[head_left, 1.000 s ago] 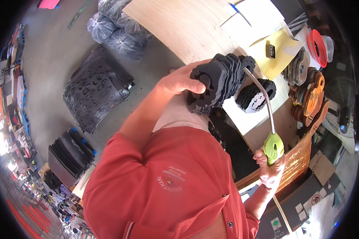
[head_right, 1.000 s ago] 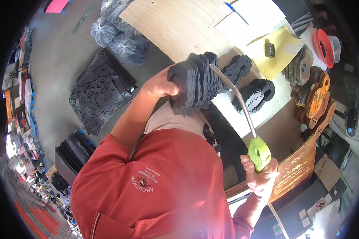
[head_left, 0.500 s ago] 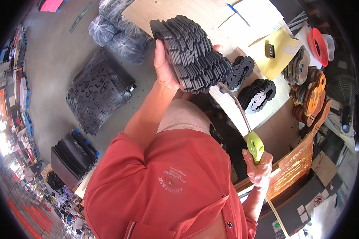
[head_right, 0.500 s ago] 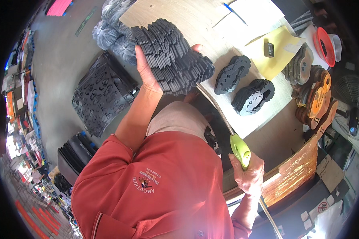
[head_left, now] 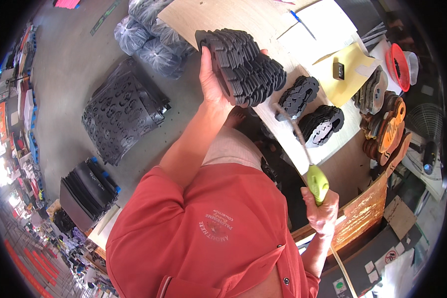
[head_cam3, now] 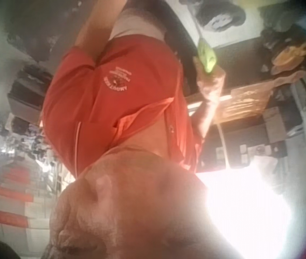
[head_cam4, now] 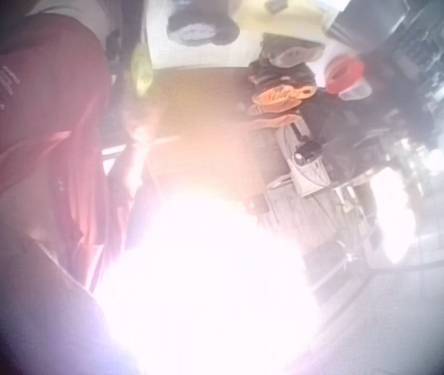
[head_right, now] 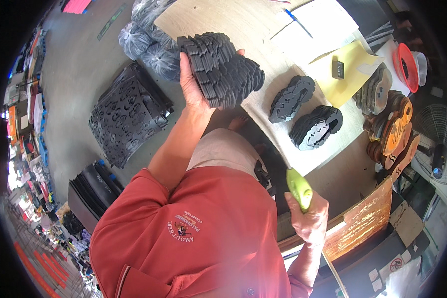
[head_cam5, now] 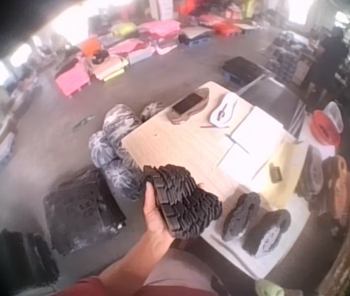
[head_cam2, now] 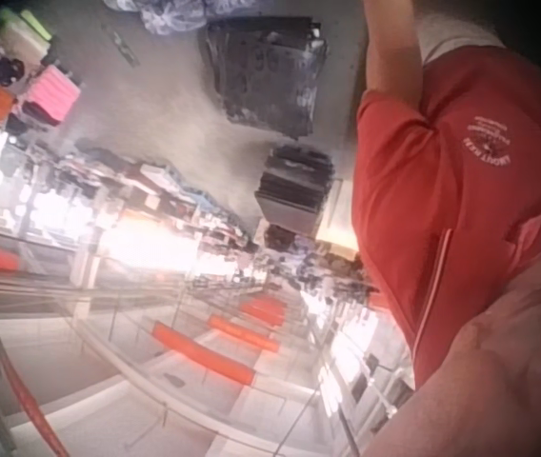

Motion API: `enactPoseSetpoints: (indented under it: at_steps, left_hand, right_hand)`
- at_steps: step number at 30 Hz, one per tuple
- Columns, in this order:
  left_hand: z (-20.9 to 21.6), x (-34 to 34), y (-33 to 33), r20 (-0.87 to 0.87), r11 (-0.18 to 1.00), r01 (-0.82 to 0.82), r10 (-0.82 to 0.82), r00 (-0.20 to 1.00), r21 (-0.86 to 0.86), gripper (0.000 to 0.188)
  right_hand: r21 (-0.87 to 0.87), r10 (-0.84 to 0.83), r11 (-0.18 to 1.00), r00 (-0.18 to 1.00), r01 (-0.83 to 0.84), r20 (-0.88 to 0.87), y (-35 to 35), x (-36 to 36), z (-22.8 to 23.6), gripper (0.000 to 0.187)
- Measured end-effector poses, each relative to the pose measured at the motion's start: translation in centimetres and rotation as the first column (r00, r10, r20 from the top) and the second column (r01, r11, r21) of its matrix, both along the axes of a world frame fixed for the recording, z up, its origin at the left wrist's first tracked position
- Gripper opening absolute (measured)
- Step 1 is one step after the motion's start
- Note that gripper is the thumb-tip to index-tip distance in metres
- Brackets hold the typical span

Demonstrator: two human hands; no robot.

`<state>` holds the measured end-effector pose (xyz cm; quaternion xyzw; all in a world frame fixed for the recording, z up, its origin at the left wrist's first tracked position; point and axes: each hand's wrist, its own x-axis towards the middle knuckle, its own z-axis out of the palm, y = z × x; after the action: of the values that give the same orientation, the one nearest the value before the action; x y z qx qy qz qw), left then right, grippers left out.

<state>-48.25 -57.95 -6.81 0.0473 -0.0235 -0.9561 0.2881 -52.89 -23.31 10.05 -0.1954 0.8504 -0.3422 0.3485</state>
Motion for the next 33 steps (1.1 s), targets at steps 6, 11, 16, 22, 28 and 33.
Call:
enactPoseSetpoints:
  at_steps: [6,11,16,22,28,33]
  left_hand:
    - [-1.0,-0.4,-0.7,-0.092,1.000,0.021,-0.020,0.996,0.002,0.073]
    - [-1.0,0.1,-0.6,-0.040,0.995,0.046,-0.043,0.998,0.091,0.076]
    - [-0.8,0.5,-0.5,0.157,0.995,0.051,-0.036,0.987,-0.089,0.079]
    - [-0.8,1.1,-0.6,0.386,0.981,0.112,-0.042,0.922,-0.159,0.071]
    - [-0.9,0.7,-0.6,0.478,0.959,0.149,-0.017,0.878,-0.240,0.070]
    - [-1.6,0.6,-1.6,0.445,0.959,0.227,-0.132,0.886,-0.167,0.056]
  right_hand:
    - [0.003,0.058,0.998,0.996,-0.058,-0.072,-0.4,0.1,-0.4,0.016]
    - [0.043,-0.047,0.998,0.998,0.049,-0.037,-0.2,-0.5,-0.3,0.022]
    - [0.021,0.016,1.000,0.996,-0.014,-0.092,-0.2,-0.6,-0.6,0.020]
    - [0.028,-0.073,0.997,0.996,0.074,-0.048,0.2,-1.4,-0.7,0.020]
    - [0.043,0.031,0.999,1.000,-0.031,0.006,-0.3,-0.8,-1.3,0.018]
    - [0.063,0.065,0.996,0.997,-0.068,0.047,-0.3,-1.0,-1.6,0.017]
